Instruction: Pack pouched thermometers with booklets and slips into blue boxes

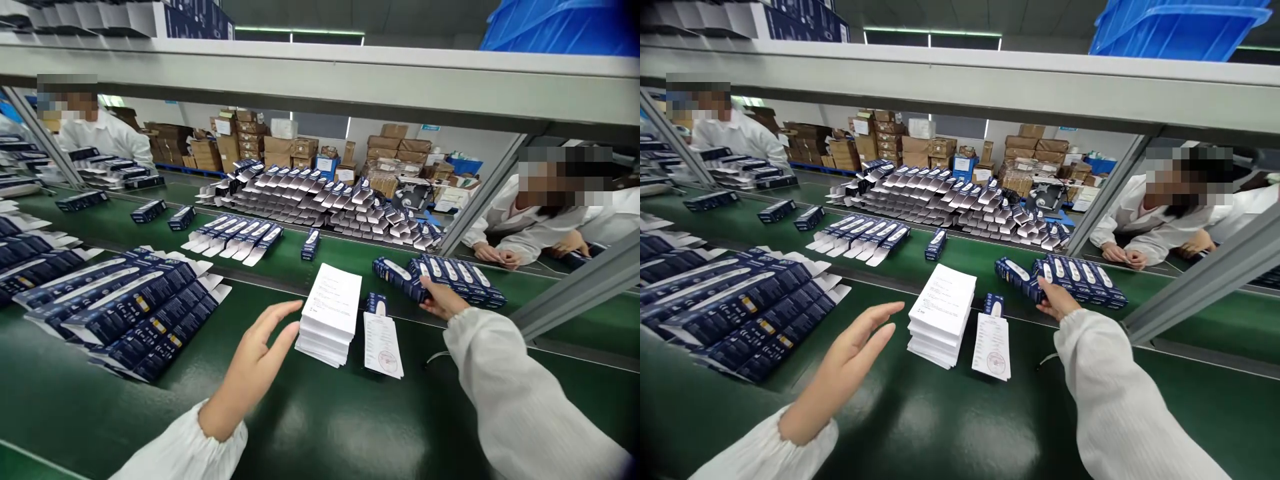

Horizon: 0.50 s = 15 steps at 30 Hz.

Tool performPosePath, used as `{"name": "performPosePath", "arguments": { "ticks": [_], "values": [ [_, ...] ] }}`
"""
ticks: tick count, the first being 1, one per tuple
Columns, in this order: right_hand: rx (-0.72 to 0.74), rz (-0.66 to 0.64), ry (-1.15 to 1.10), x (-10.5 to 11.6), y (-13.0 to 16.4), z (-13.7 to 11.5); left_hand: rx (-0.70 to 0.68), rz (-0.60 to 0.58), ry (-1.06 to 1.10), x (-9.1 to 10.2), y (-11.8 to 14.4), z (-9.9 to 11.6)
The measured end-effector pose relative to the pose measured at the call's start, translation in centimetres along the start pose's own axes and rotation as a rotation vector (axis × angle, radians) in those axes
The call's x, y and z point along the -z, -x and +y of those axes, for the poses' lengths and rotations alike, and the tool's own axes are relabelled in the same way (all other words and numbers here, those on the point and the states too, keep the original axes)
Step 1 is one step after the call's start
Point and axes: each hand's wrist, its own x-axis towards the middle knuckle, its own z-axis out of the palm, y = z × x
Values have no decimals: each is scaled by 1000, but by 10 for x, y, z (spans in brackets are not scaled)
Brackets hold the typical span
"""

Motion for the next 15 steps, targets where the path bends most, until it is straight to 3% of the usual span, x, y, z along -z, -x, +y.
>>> {"name": "performPosePath", "arguments": {
  "ticks": [3,7,11,15],
  "values": [
    [2,-4,-65,-17,-17,16,-153,4,-130,-12,-3,1],
    [109,-72,-101,-29,-17,13,-328,7,-230,-24,-25,8],
    [200,-234,-16,-25,-1,0,-208,8,-250,-16,-73,-5],
    [240,-318,82,-16,6,-16,-74,132,-285,9,-124,-39]
  ]
}}
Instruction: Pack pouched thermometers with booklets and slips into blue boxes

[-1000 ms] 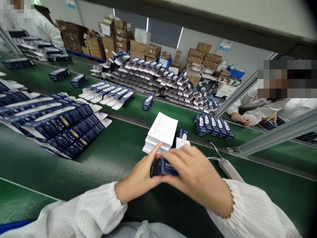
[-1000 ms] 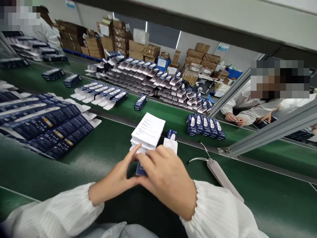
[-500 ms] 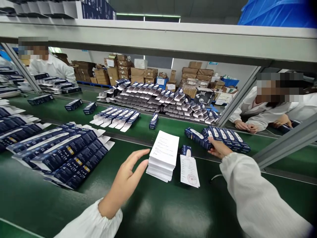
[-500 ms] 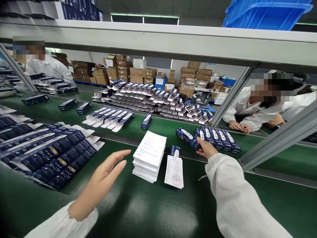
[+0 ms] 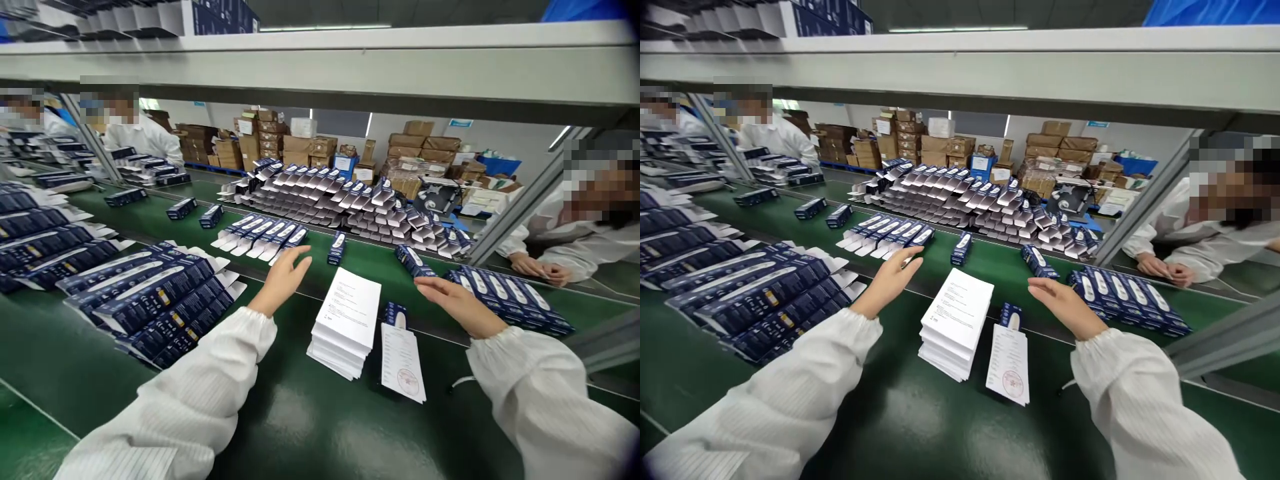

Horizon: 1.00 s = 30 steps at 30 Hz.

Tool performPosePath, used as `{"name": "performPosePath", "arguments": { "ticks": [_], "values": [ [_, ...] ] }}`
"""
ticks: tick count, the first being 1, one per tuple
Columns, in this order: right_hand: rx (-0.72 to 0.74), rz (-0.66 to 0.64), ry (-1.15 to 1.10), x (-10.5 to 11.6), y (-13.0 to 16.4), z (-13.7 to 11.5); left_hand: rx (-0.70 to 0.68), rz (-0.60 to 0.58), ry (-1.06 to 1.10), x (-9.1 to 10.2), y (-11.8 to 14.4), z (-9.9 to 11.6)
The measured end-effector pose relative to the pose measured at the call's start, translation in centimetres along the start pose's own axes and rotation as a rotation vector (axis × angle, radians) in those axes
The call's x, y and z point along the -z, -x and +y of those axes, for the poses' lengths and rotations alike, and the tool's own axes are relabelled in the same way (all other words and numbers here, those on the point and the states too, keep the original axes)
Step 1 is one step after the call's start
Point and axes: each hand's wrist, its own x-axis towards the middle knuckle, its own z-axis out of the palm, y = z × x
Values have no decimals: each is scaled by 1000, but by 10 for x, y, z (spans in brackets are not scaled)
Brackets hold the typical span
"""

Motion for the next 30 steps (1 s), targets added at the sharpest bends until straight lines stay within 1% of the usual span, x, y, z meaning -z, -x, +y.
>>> {"name": "performPosePath", "arguments": {
  "ticks": [2,4,7,10,13,16,19,24,27,30],
  "values": [
    [10,-41,27,1,-7,-8,55,35,-33,0,-19,-20],
    [9,-87,47,-2,-20,-18,87,48,-70,-4,-36,-37],
    [-1,-149,71,-15,-47,-36,119,48,-146,-13,-61,-61],
    [-6,-228,81,-38,-77,-56,169,54,-249,-17,-90,-84],
    [-9,-326,77,-65,-108,-73,226,61,-357,-14,-120,-106],
    [-41,-410,61,-94,-139,-82,270,33,-453,-9,-145,-124],
    [-114,-455,41,-122,-168,-81,287,-14,-536,-11,-163,-136],
    [-210,-484,-13,-163,-205,-67,326,-68,-644,-24,-180,-147],
    [-253,-484,-32,-180,-221,-60,360,-95,-668,-33,-188,-152],
    [-298,-478,-46,-192,-232,-53,396,-117,-658,-41,-195,-155]
  ]
}}
